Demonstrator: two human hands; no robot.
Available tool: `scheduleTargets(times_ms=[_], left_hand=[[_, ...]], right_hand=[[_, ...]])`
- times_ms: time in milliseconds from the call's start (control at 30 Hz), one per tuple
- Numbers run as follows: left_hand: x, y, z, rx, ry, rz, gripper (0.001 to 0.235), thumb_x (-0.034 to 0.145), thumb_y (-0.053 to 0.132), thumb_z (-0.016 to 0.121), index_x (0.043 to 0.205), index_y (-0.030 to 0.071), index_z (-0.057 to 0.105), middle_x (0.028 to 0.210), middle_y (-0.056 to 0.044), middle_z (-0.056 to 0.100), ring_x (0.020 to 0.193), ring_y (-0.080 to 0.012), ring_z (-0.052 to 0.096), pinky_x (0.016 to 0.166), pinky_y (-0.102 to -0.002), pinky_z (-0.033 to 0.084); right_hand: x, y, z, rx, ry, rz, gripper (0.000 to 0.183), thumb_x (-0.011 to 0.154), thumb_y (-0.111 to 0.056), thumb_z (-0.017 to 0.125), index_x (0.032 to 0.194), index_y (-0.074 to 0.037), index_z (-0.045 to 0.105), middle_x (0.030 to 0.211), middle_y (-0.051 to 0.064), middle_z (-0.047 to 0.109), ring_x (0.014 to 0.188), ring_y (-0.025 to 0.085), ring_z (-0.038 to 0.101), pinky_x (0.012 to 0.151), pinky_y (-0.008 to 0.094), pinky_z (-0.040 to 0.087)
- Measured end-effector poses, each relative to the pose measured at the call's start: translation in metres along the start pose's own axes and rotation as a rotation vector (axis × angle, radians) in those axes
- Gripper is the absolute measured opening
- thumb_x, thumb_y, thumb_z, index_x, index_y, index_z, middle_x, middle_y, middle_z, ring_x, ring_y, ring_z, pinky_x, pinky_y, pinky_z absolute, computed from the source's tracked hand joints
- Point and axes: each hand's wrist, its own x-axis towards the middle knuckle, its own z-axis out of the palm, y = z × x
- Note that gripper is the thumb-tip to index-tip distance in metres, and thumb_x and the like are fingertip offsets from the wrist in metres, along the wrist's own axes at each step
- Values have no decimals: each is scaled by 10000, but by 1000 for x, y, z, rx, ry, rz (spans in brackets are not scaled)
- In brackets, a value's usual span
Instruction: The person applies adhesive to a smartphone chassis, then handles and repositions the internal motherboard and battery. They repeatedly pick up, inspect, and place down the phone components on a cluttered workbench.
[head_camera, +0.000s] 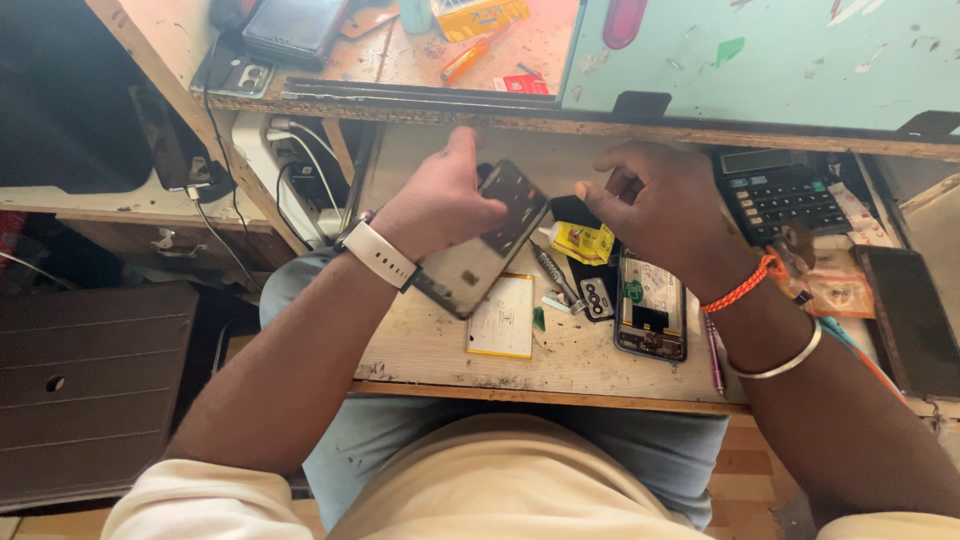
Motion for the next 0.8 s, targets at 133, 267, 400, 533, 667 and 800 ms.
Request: scheduleTargets(times_ms=[133,267,400,533,667,800], left_hand=[[-2,4,6,-420,115,69,749,730,93,708,1403,20,387,1057,-125,669,781,-163,650,649,-287,541],[-6,8,10,-666,220,110,665,785,34,645,1412,21,425,1034,-127,688,768,-74,605,623,-229,508],[-2,15,17,-979,249,151,713,767,-47,621,1432,2,367,1047,-94,612,839,-91,606,707,-229,529],[-5,9,34,-988,267,165,712,776,-64,618,1434,2,353,1046,-70,595,862,-88,592,723,-223,531],[-9,15,41,-846,279,191,728,783,-75,645,1450,-10,361,1033,-106,590,839,-109,561,691,-228,500],[-14,21,39,-1116,78,212,800,797,-61,647,1493,19,261,1086,-90,576,918,-111,603,769,-238,538]], right_hand=[[-1,9,4,194,-51,122,365,900,-283,802,1136,-16,724,812,39,711,682,118,643,610,277,535],[1,6,10,1066,-299,279,449,945,-255,735,1298,-7,608,1001,33,698,852,113,672,733,265,547],[0,-7,17,1177,-337,265,550,929,-216,695,1400,-11,498,1122,73,681,1007,139,662,847,297,552],[-10,-10,34,1177,-295,227,628,878,-120,732,1429,-31,445,1163,51,662,1050,114,632,901,300,543],[-11,-9,38,1139,-240,212,570,884,-32,750,1391,24,497,1080,62,661,941,118,623,836,295,532],[-11,-10,33,1063,-163,267,473,867,-9,722,1300,41,537,1028,61,688,886,112,655,797,278,558]])
